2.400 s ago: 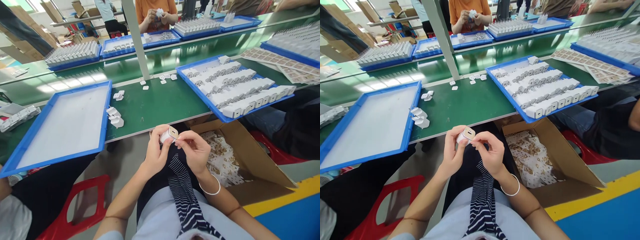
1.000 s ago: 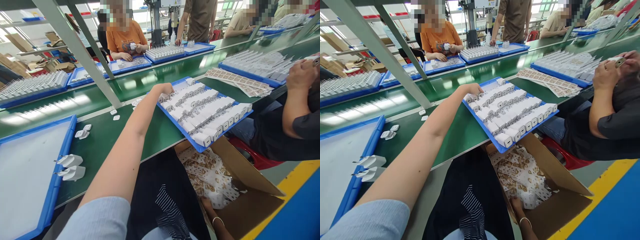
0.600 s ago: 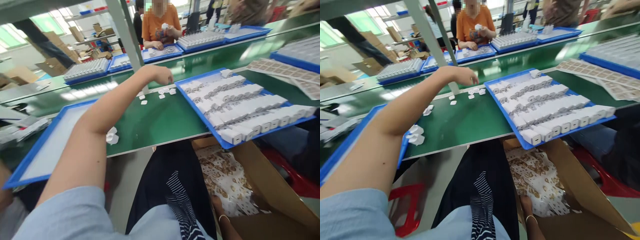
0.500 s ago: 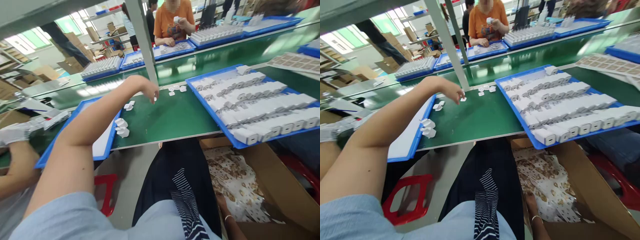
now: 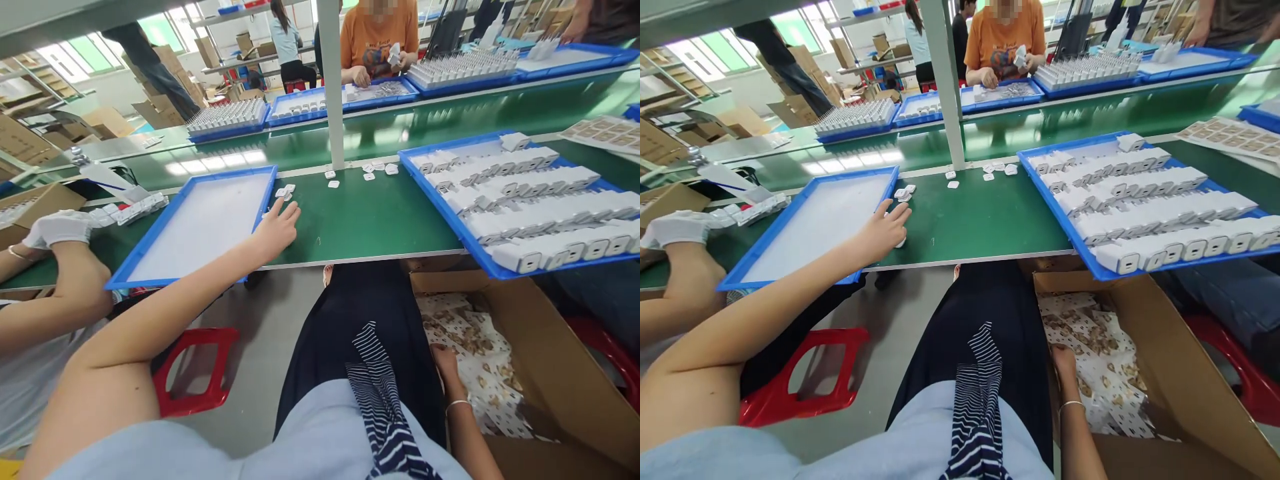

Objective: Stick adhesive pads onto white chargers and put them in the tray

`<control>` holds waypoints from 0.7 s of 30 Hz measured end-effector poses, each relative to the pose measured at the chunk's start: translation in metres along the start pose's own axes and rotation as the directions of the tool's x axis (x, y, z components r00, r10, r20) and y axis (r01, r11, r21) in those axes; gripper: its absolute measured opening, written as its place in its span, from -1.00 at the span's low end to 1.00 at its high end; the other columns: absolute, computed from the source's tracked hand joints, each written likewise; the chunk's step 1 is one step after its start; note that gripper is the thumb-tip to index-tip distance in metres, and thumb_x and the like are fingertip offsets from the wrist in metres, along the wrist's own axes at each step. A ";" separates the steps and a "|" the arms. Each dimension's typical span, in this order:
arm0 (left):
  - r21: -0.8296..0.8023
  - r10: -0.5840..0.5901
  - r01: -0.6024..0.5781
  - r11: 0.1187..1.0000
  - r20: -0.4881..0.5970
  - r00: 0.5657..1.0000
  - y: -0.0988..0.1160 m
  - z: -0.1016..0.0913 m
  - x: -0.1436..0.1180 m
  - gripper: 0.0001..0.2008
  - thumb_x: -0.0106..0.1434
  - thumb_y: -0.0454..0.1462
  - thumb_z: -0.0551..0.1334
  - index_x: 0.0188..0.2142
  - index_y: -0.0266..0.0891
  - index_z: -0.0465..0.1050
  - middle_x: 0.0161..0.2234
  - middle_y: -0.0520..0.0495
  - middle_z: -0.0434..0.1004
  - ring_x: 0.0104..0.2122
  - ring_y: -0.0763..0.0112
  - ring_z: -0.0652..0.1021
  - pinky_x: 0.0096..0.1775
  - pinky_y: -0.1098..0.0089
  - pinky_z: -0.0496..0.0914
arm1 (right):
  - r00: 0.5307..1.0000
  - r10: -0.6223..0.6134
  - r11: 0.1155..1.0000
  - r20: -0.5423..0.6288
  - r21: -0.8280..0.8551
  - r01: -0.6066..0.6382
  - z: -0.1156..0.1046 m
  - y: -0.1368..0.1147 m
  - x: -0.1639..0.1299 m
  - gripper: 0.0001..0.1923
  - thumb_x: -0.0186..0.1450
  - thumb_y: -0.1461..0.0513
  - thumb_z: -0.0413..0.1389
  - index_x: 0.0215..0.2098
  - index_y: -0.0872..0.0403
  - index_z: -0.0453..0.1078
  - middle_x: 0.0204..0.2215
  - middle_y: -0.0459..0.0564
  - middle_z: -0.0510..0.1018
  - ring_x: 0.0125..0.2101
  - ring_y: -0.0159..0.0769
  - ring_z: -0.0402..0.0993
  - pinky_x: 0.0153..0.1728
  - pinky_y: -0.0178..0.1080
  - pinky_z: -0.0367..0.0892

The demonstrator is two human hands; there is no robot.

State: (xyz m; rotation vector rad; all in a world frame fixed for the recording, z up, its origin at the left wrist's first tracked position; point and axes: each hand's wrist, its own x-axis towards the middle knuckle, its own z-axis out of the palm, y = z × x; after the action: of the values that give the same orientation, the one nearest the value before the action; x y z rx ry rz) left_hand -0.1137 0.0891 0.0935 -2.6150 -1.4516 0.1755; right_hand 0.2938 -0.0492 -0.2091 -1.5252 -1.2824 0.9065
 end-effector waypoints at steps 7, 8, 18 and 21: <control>-0.954 -0.084 -0.109 0.280 -0.138 0.987 0.080 0.004 -0.013 -0.69 0.37 -0.12 0.25 0.04 -0.17 0.39 -0.09 -0.14 0.57 -0.18 0.28 0.59 -0.08 0.24 0.48 | 0.990 -0.014 0.999 -0.139 0.034 0.019 0.024 -0.110 0.015 -0.73 0.33 0.05 0.23 -0.19 0.09 0.50 -0.31 0.00 0.61 -0.31 -0.23 0.58 -0.23 -0.15 0.51; -0.987 -0.101 -0.133 0.092 -0.142 0.985 0.097 0.011 -0.013 -0.69 0.36 -0.12 0.27 0.03 -0.16 0.37 -0.12 -0.11 0.56 -0.21 0.33 0.59 -0.10 0.28 0.49 | 0.990 -0.062 0.995 -0.124 0.073 0.071 0.031 -0.137 0.013 -0.73 0.33 0.06 0.23 -0.10 0.05 0.51 -0.26 -0.02 0.63 -0.29 -0.25 0.59 -0.19 -0.16 0.52; -0.961 -0.221 -0.229 -0.155 -0.193 0.956 0.158 0.045 -0.020 -0.69 0.36 -0.18 0.30 0.07 -0.09 0.37 -0.03 -0.08 0.52 -0.06 0.34 0.55 0.02 0.33 0.45 | 0.822 -0.538 0.753 -0.188 0.331 0.569 0.067 -0.247 0.004 -0.77 0.29 0.43 0.26 -0.21 -0.03 0.55 -0.33 -0.13 0.64 -0.34 -0.39 0.57 -0.29 -0.31 0.49; -0.966 -0.230 -0.218 -0.142 -0.182 0.956 0.157 0.045 -0.022 -0.69 0.36 -0.17 0.30 0.06 -0.10 0.38 -0.05 -0.09 0.53 -0.09 0.34 0.55 -0.01 0.34 0.45 | 0.833 -0.514 0.758 -0.206 0.345 0.553 0.070 -0.241 0.004 -0.79 0.30 0.42 0.25 -0.24 -0.02 0.53 -0.37 -0.14 0.63 -0.39 -0.40 0.56 -0.32 -0.32 0.49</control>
State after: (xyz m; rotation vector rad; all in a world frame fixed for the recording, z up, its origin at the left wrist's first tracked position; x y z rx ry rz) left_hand -0.0024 -0.0080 0.0210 -3.1364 -1.7583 -2.3243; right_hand 0.1551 -0.0233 -0.0010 -0.8029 -1.2736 0.6440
